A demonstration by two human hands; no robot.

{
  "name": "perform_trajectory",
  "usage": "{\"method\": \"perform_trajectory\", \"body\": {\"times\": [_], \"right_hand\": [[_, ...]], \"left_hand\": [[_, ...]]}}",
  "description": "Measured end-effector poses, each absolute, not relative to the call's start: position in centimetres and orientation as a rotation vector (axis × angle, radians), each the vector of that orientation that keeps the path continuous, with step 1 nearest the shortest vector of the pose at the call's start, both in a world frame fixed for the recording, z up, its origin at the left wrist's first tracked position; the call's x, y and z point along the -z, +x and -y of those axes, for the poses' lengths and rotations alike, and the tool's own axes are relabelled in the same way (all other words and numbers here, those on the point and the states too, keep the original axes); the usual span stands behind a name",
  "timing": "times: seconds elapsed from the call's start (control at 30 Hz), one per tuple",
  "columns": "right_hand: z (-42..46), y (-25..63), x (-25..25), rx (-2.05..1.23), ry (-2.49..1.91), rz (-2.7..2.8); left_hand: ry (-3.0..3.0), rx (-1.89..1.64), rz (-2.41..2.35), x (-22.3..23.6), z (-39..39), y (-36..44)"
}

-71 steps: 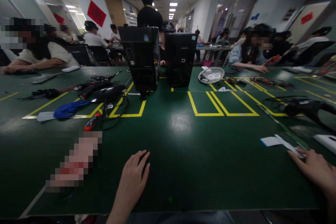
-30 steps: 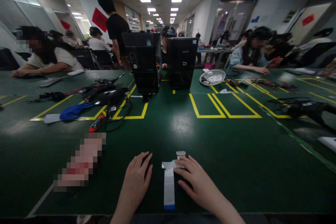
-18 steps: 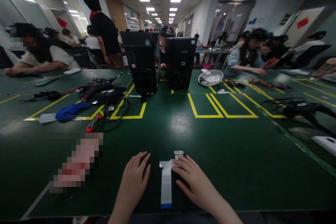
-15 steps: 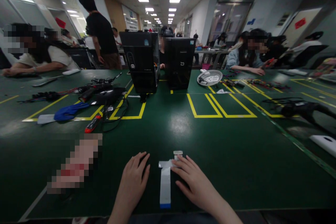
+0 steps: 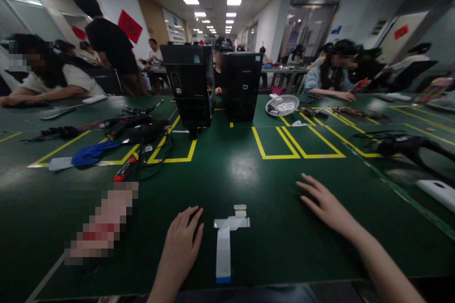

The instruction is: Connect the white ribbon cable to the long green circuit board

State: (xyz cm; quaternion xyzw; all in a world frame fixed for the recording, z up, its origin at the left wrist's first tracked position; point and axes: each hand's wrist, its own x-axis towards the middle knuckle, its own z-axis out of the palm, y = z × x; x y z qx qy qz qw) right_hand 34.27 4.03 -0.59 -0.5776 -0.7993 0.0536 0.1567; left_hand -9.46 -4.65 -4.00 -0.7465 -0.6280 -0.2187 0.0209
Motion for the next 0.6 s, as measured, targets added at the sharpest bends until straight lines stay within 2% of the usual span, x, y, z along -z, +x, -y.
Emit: {"method": "perform_trajectory", "body": {"times": [0.07, 0.23, 0.37, 0.6], "right_hand": [[-6.0, 39.9, 0.4, 0.102, -2.024, 2.018], [-6.6, 49.2, 1.1, 0.274, -2.360, 1.494], [-6.1, 52.1, 3.3, 0.214, -2.493, 1.190], [-6.8, 52.9, 3.6, 0.105, -2.610, 1.200]], "left_hand": [[-2.311, 0.706, 1.939, 4.1, 4.6, -9.4], [-2.300, 0.725, 1.946, 4.4, 4.7, -9.4], [-2.284, 0.702, 1.954, 4.5, 4.7, -9.5], [-2.300, 0.684, 1.955, 4.3, 4.7, -9.5]]}}
